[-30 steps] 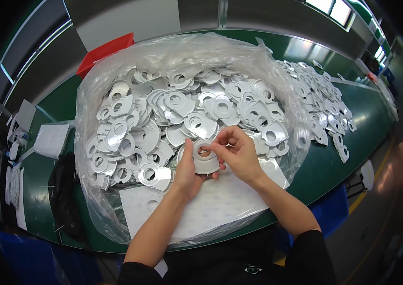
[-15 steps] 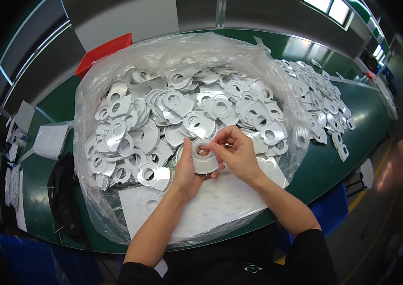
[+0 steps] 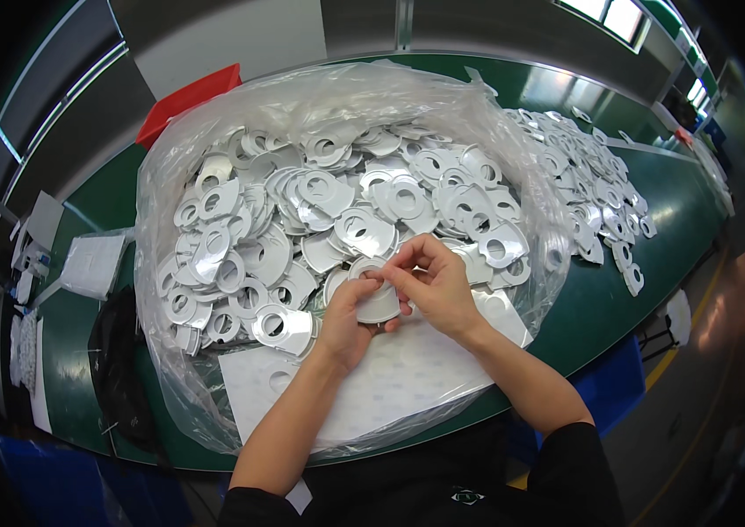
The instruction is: Applying circular adhesive pads to metal lighting component plates on an assembly line.
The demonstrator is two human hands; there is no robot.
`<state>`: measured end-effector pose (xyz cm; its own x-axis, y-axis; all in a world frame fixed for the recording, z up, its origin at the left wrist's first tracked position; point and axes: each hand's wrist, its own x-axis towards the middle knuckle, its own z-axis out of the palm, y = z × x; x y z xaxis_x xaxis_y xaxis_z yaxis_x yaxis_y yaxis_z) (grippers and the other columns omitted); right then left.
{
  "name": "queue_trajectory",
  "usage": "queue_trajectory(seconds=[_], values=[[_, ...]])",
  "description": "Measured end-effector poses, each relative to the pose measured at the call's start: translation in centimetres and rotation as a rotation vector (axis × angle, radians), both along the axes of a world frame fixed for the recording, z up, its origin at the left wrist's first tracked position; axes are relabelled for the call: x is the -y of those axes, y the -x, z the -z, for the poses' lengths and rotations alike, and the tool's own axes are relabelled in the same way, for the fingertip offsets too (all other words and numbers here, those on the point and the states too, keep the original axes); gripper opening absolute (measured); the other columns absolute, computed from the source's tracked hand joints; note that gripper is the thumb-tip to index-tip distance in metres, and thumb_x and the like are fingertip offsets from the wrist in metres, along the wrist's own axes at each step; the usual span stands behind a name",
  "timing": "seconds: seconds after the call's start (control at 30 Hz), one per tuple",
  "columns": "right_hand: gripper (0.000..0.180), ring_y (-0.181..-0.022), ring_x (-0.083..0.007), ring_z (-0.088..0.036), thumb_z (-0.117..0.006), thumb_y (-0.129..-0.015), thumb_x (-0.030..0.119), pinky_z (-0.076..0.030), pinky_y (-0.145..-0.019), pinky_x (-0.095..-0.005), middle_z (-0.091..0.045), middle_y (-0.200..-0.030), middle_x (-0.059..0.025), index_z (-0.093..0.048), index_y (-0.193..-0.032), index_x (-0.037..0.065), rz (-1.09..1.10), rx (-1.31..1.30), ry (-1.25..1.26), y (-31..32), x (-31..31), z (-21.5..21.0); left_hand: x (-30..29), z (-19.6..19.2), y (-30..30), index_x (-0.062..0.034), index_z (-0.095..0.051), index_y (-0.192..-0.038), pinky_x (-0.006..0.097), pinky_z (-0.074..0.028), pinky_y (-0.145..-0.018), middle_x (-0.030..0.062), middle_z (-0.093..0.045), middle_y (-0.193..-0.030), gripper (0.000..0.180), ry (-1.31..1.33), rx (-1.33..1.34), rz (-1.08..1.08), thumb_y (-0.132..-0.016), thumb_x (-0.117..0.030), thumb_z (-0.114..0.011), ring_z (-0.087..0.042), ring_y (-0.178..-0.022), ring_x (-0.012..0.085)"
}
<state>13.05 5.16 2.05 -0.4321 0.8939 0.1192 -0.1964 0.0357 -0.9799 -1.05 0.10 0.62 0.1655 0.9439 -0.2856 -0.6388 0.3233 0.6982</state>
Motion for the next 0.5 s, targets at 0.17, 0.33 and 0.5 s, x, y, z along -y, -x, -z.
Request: queue_trajectory(seconds=[0.17,0.33,0.5], values=[[0.012,-0.051,-0.0035,-0.050,-0.063,-0.086,0.006,-0.042,-0.043,-0.0169,-0.059,-0.077,-0.0042,-0.052,-0.088,0.000,0.000,0.024,0.014,0.06,0.10,-0.10,0.03,-0.02,0.02,-0.0054,-0.049,-0.105,0.029,-0.044,-0.055,0.0096,-0.060,-0.097,0.021,0.000,-0.058,-0.010,-0.088,-0.015,-0.044,-0.063,-0.079,0.0200],[0.012,-0.052,-0.0044,-0.052,-0.063,-0.086,0.005,-0.044,-0.044,-0.0183,-0.059,-0.078,-0.0042,-0.052,-0.091,0.000,0.003,0.106,-0.107,-0.01,0.03,0.28,0.05,-0.13,-0.05,-0.0035,-0.049,-0.106,0.028,-0.045,-0.053,0.0093,-0.060,-0.092,0.023,-0.006,-0.069,-0.022,-0.086,-0.013,-0.042,-0.062,-0.076,0.0176],[0.012,-0.061,-0.0088,-0.056,-0.061,-0.080,-0.004,-0.047,-0.052,-0.0213,-0.062,-0.083,-0.0069,-0.057,-0.091,-0.001,0.108,0.179,-0.332,-0.06,-0.08,0.12,0.19,-0.21,-0.05,-0.0050,-0.047,-0.111,0.029,-0.045,-0.052,0.0092,-0.060,-0.093,0.026,0.014,-0.069,-0.053,-0.087,-0.013,-0.042,-0.063,-0.076,0.0180]])
